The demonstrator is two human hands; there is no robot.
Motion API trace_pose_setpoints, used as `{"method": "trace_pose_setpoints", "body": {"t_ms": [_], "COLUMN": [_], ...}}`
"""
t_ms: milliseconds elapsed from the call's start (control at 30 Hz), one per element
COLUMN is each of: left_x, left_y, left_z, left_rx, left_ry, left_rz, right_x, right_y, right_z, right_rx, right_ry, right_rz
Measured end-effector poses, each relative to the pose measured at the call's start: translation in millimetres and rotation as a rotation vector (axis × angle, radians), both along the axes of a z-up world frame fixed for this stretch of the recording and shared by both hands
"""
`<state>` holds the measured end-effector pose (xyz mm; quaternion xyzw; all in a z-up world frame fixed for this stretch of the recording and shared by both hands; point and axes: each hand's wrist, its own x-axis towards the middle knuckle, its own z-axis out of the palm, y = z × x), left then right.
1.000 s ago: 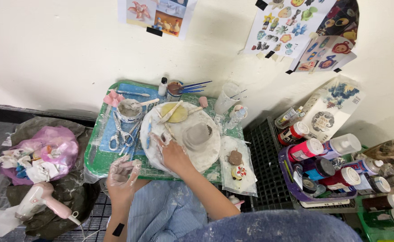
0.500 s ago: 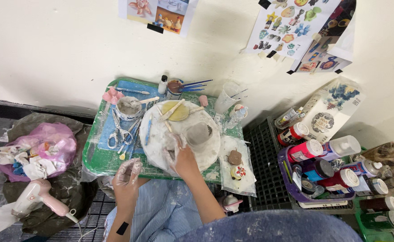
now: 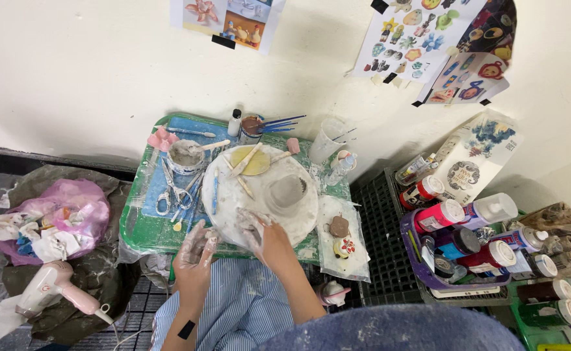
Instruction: The person shapes and attaches a clay handle to a ceramic piece by hand on a pottery wheel, smoothing the surface with a sponge and a wooden tool.
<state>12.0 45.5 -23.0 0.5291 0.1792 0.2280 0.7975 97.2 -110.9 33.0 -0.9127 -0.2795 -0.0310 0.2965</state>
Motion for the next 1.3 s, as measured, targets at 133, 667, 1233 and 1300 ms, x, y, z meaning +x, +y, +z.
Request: {"method": "trace_pose_setpoints", "body": {"t_ms": [133, 667, 1233, 1300], "left_x": [1, 5, 38, 42], "left_y": [-1, -7, -20, -23], "left_z": [0, -12, 22, 22], "left_rx": [0.059, 0.044, 0.921, 0.897], "left_ry": [0.008, -0.057, -0.089, -0.066], "left_rz": [-0.033, -0.088, 0.025, 0.024], "right_x": [0, 15, 21, 23], "right_y": [-6, -3, -24, -25], "right_z": [7, 6, -27, -23], "right_rx": [-0.167, 0.237, -0.015, 0.098], "right_ry": [-0.084, 0.170, -0.158, -0.005], "right_rz": [-0.193, -0.110, 0.076, 0.038]}}
